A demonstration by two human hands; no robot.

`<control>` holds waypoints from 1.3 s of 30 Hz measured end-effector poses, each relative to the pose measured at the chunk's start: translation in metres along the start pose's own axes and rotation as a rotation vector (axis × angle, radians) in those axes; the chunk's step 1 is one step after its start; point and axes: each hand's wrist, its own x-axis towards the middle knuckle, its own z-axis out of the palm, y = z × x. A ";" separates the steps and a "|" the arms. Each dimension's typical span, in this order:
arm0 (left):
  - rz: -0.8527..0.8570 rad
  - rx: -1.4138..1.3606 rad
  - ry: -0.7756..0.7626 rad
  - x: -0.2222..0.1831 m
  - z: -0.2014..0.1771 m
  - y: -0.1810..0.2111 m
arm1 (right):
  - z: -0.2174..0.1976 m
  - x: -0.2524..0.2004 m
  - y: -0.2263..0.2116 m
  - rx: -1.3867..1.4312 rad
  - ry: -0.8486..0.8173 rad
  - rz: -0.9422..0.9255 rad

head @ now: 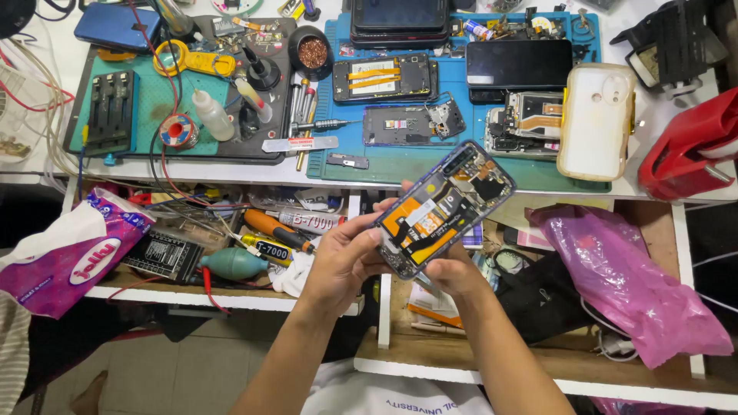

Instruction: Disassembling a smartphone using an electric screwdriver and manual prying

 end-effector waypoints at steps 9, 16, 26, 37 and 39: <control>-0.121 -0.014 -0.033 0.003 0.007 -0.027 | -0.018 -0.002 0.016 -0.057 0.061 -0.090; 0.221 0.830 0.077 0.039 -0.044 0.061 | -0.015 0.005 -0.009 0.080 0.388 -0.033; 1.092 2.554 0.378 0.138 -0.113 0.106 | -0.021 0.002 -0.006 0.389 0.268 0.159; 0.899 1.781 0.033 0.026 0.000 0.155 | -0.022 -0.006 0.002 0.557 0.015 0.121; 0.911 1.084 -0.078 -0.006 0.013 0.132 | -0.020 -0.006 0.002 0.556 0.016 0.122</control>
